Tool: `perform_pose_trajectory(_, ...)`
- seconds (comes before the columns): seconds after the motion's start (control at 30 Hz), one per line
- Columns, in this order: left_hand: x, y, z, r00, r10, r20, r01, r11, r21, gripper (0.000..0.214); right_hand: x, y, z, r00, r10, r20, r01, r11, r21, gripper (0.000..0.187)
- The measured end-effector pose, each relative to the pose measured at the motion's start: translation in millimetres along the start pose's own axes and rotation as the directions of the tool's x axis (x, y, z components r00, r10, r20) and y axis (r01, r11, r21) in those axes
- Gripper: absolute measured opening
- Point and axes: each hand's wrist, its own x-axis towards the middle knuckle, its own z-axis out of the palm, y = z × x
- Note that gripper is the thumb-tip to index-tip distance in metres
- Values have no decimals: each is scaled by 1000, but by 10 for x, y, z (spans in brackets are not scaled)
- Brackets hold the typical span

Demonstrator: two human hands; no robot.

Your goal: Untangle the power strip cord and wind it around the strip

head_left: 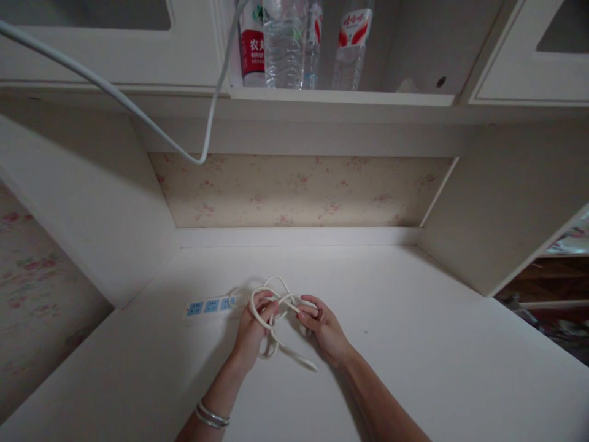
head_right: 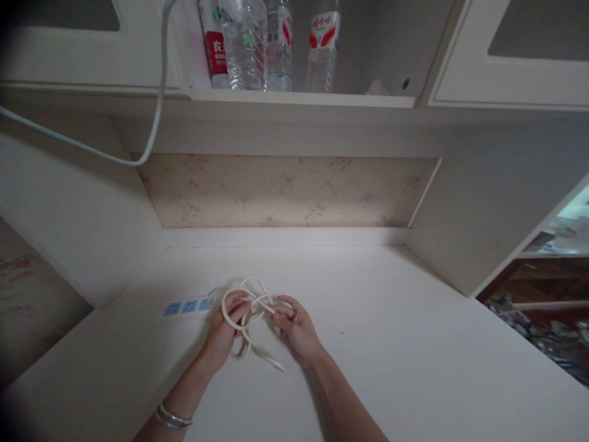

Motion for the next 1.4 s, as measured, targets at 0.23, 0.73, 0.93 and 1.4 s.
perform_pose_trajectory(0.23, -14, -36, 17, 991, -75, 111, 74, 997, 17, 38, -19, 54, 126, 999, -47, 23, 49, 996, -78, 60)
perform_pose_trajectory(0.73, 86, -149, -28, 995, 86, 49, -86, 996, -1, 36, 26, 77, -40, 947, -299, -115, 161, 756, -635, 28)
perform_pose_trajectory(0.93, 74, -29, -84, 986, 163, -30, -166, 966, -197, 32, 29, 38, -72, 962, -240, -128, 105, 763, -638, 29)
perform_pose_trajectory(1.4, -71, -139, -97, 968, 57, 244, -17, 987, -163, 24, 2, 5, -76, 965, -202, -168, 30, 721, -692, 42)
